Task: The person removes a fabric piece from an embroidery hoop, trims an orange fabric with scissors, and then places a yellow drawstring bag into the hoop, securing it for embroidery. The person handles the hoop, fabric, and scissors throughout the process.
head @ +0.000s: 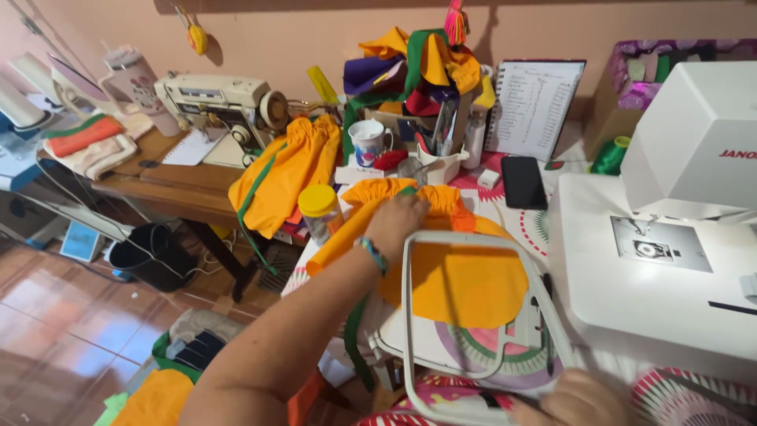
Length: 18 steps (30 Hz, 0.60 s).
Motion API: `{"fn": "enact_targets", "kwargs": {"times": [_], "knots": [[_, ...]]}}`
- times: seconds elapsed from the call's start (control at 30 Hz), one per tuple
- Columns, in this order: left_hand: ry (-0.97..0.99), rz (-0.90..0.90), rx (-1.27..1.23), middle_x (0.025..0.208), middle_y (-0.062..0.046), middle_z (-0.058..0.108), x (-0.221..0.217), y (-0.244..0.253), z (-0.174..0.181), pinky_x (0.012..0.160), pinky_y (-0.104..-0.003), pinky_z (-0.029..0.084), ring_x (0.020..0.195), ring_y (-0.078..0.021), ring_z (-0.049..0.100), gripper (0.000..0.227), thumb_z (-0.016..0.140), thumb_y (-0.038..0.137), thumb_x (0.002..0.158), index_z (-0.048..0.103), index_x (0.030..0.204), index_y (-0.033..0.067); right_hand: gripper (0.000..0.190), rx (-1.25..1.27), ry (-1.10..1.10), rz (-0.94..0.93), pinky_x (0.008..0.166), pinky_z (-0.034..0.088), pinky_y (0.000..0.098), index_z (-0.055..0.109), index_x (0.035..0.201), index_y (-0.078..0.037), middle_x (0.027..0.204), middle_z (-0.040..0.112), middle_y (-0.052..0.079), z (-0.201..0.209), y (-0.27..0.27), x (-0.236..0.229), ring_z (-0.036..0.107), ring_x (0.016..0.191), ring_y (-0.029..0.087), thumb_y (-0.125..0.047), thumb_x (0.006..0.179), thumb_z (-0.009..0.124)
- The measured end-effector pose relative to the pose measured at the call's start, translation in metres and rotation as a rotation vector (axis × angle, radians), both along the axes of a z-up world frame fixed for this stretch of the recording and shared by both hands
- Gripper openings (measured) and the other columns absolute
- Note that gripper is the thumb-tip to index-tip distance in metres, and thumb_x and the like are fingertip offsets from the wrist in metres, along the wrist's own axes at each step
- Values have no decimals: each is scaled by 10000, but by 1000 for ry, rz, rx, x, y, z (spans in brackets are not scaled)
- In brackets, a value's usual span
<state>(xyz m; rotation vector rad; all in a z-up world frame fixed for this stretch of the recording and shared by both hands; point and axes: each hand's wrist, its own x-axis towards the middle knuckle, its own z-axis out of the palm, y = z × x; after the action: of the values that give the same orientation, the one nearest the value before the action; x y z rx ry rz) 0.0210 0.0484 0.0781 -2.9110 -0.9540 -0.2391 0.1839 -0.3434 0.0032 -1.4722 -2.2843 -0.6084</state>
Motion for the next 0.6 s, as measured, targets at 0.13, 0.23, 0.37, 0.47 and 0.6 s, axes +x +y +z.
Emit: {"fn": "enact_targets", "kwargs": {"times": [0.13,0.23,0.37,0.47,0.6], "knots": [[64,-255,154,1527,-115,520,19,50,37,1070,-477,488,1303,-360,532,462,586,56,947,588,1402,134,364,88,90,218,571,532,447,642,1243,-242,827,723,3,10,46,7,648,644,259,-244,881,680],[190,-375,162,1537,-129,495,51,56,40,1120,-514,431,1370,-352,479,553,631,108,938,508,1472,187,165,338,377,106,447,354,322,756,981,-213,582,241,-35,40,56,-49,251,433,141,-175,889,624],[330,-535,257,1522,-100,527,102,71,12,1088,-558,416,1403,-368,448,556,619,301,989,463,1521,251,137,301,249,152,598,560,403,713,960,-209,594,495,-35,6,73,-27,524,470,179,-225,915,585],[291,-697,207,1292,-119,668,127,92,-17,954,-497,487,1184,-332,641,443,553,89,959,609,1381,213,108,251,285,105,584,572,376,737,944,-197,580,425,-38,7,82,-24,458,439,145,-186,874,656],[357,-494,-136,1284,4,719,120,76,14,901,-432,536,1175,-291,645,536,609,3,873,683,1303,314,184,246,149,335,584,515,381,676,1146,-112,683,516,1,3,98,-4,521,572,172,-150,977,614]]}}
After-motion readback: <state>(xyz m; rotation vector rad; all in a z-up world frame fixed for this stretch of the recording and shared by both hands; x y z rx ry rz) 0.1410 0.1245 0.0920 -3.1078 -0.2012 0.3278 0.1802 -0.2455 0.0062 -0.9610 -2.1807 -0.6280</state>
